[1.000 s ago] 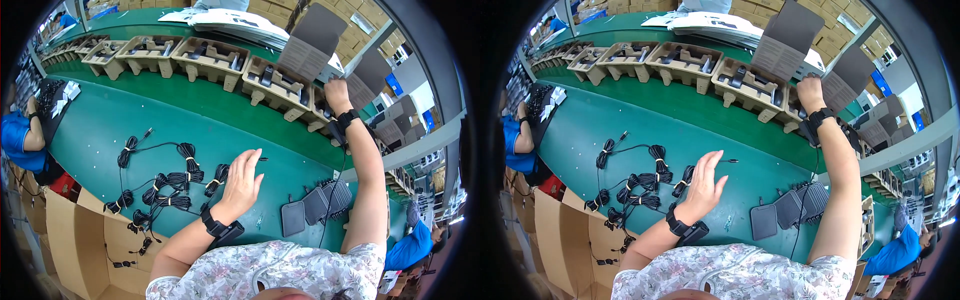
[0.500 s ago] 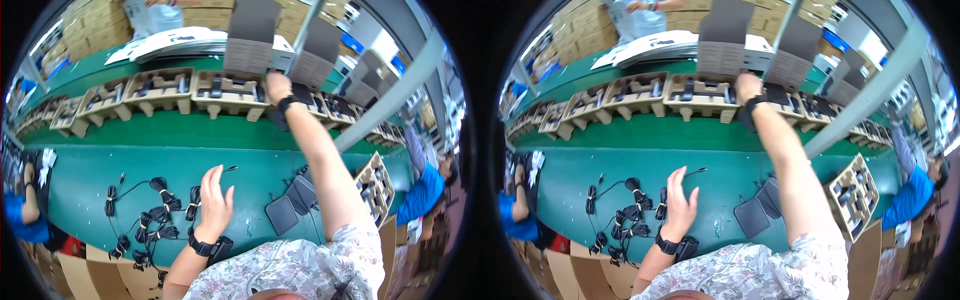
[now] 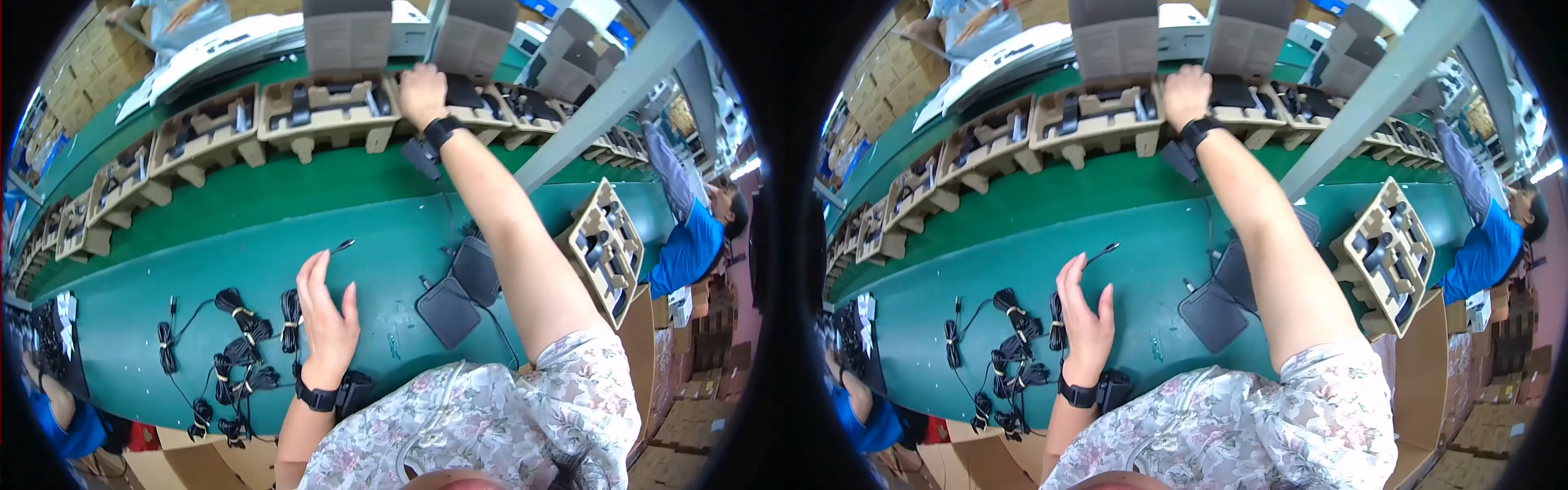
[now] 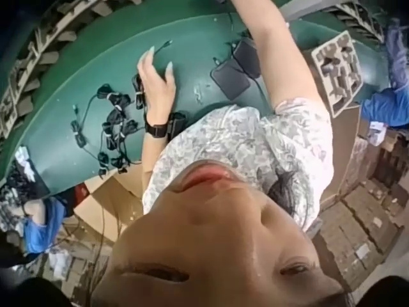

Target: The person packs electronic components by hand, placing a base plate and a bundled cable into a cardboard tray before sliding a box over it. They repeat this process multiple times, occasionally reaching into a large shipping carton to retrieve more cables.

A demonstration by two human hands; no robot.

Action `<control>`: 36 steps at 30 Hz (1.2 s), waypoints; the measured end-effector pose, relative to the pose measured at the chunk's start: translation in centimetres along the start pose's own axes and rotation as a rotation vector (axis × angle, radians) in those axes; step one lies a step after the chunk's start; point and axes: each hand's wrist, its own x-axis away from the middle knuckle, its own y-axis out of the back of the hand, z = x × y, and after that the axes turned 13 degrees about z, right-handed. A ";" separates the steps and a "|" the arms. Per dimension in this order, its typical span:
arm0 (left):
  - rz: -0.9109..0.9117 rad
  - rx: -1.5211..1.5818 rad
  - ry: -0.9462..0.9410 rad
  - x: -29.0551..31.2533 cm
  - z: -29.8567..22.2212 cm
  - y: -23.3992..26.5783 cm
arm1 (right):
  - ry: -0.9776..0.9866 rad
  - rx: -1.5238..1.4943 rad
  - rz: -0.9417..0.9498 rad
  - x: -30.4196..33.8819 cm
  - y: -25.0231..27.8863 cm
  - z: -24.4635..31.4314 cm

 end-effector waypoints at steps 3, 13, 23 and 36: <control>0.014 -0.012 -0.046 -0.1 -0.4 -0.3 | -0.110 -0.234 0.290 -1.2 -1.7 -2.2; 0.000 -0.019 -0.085 -0.3 1.9 -0.9 | 0.266 -0.047 0.075 0.1 -2.8 -6.3; 0.004 -0.006 -0.150 0.3 1.7 -1.8 | 0.474 -0.264 0.413 25.6 13.6 -3.7; 0.297 0.358 -0.123 2.1 0.5 -4.3 | 0.637 -0.622 0.413 34.4 10.9 -0.1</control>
